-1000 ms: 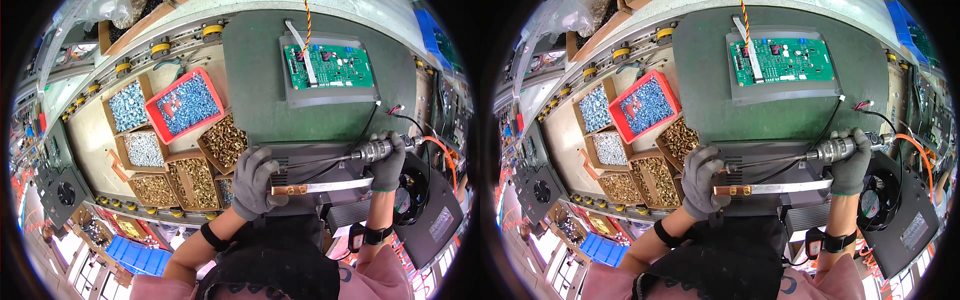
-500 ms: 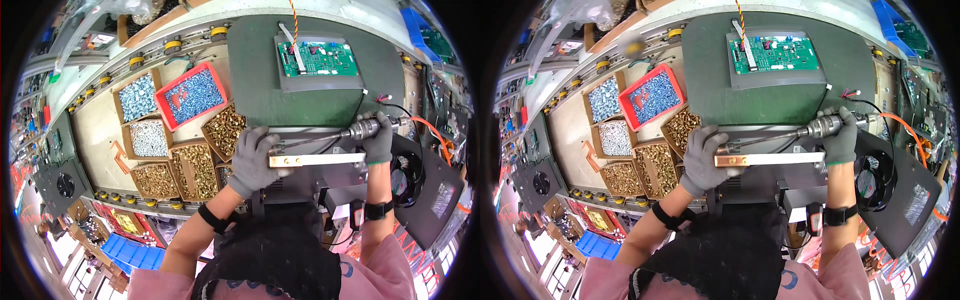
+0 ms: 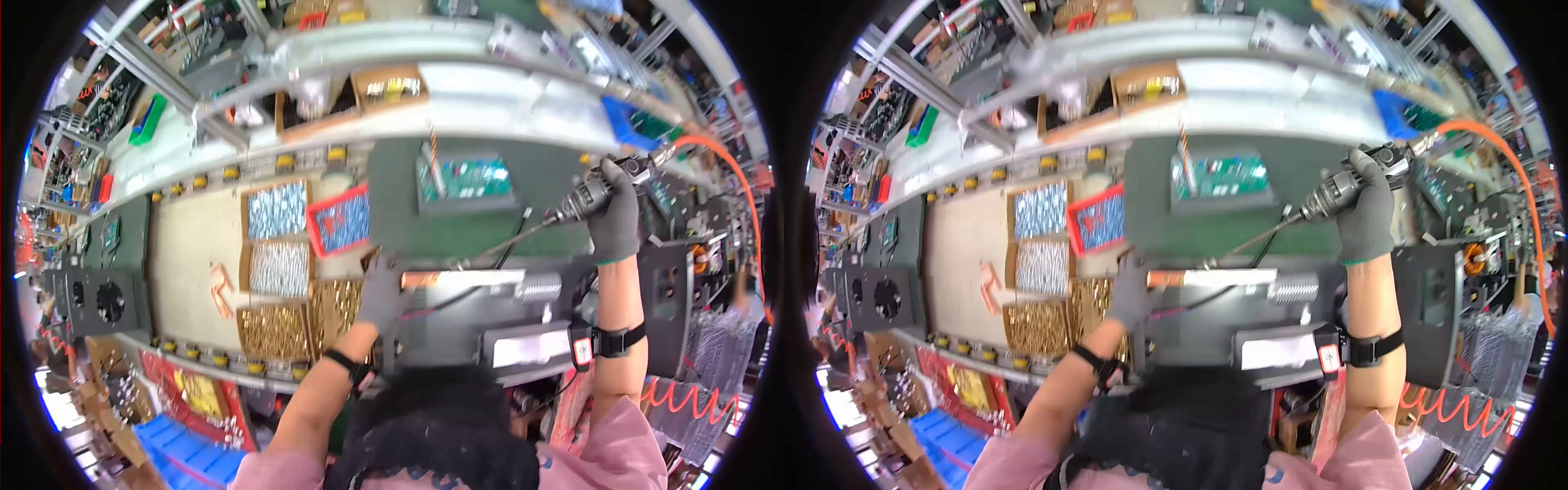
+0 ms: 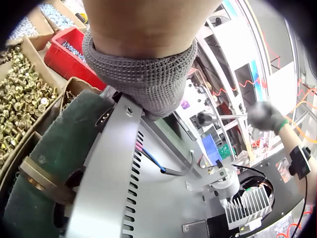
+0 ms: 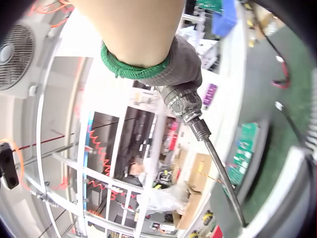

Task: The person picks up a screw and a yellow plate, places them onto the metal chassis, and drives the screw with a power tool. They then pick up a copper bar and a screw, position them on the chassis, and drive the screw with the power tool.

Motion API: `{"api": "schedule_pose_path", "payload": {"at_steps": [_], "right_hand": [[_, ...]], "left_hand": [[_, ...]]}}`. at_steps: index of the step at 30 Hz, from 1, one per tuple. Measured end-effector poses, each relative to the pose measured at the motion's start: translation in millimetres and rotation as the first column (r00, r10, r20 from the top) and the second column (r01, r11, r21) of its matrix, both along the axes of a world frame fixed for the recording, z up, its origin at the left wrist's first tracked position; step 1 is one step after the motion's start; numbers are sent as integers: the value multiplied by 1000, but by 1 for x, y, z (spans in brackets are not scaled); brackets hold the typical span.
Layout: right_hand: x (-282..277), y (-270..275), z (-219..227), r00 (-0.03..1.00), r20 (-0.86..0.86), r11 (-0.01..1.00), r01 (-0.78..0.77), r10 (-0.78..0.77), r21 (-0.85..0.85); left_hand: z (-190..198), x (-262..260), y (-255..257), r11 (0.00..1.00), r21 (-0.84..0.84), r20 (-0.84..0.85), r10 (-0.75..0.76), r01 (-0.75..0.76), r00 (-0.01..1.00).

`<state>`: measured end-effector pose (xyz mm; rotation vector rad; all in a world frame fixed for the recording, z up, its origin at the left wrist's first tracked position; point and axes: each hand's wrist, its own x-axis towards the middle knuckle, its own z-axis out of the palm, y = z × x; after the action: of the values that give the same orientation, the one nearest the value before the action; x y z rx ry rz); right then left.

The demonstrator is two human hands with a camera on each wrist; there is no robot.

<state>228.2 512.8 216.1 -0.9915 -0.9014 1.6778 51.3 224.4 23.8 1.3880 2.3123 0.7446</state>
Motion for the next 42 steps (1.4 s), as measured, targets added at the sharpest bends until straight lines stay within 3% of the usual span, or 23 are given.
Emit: {"api": "schedule_pose_path", "payload": {"at_steps": [1,2,5,6,11,16,18,19,20,23,24,26,28,29,30,32,34,35,36,37,38,40,42], "right_hand": [[-7,3,32,996,78,996,-37,30,80],[-24,2,66,990,117,965,42,-74,258],[-71,13,141,982,123,785,36,-142,619],[-81,19,160,955,243,744,-38,-169,667],[-165,64,208,955,145,457,-11,-259,889],[-232,75,217,882,258,423,-75,-395,903],[-247,72,214,672,472,488,-185,-570,853],[-251,72,211,373,503,407,-309,-780,860],[-249,71,207,369,505,408,-312,-780,858],[-222,91,190,366,519,374,-397,-773,838],[-206,94,190,423,557,388,-422,-715,819],[-160,78,197,568,589,299,-524,-575,797],[-103,22,205,521,763,335,-692,-382,640],[-68,8,198,422,809,306,-772,-409,558],[-32,-8,190,208,880,407,-825,-426,392],[43,-35,157,-43,828,431,-868,-560,246],[102,-56,119,-236,845,682,-706,-479,189],[122,-63,107,-238,851,695,-694,-467,187],[138,-68,96,101,992,871,-479,-73,113],[151,-71,89,506,827,949,-300,243,-95],[163,-76,90,545,758,911,-381,358,-156],[181,-80,77,599,745,928,-366,294,-71],[199,-104,86,679,695,957,-286,236,-46]], "left_hand": [[2,-5,-3,1000,20,2,-2,2,1000],[0,-11,-8,999,-23,-52,-33,32,998],[1,-25,-18,999,-42,-6,-19,18,1000],[4,-30,-23,998,-70,50,4,-1,999],[-7,-52,-42,1000,-14,56,2,-1,998],[-10,-69,-56,1000,13,64,0,-1,998],[-13,-71,-59,999,48,73,1,-4,997],[-15,-72,-59,998,59,69,-1,-3,998],[-16,-73,-59,998,58,73,-2,-2,997],[-11,-69,-58,999,50,126,-26,20,992],[-10,-67,-57,997,72,133,10,-20,991],[-1,-61,-58,992,51,108,110,-116,988],[2,-50,-68,979,63,-11,196,-195,981],[-1,-47,-73,968,137,-95,223,-209,970],[2,-43,-82,980,110,-91,178,-168,980],[17,-34,-92,929,11,11,369,-369,930],[23,-21,-107,926,-116,-15,360,-359,933],[16,-19,-116,919,-259,78,327,-297,942],[16,-17,-120,892,-390,168,312,-228,935],[18,-12,-122,901,-354,184,330,-251,926],[21,-12,-123,898,-361,167,327,-251,930],[27,-16,-112,910,-304,194,350,-283,917],[40,-29,-97,937,-198,63,304,-287,950]]}}
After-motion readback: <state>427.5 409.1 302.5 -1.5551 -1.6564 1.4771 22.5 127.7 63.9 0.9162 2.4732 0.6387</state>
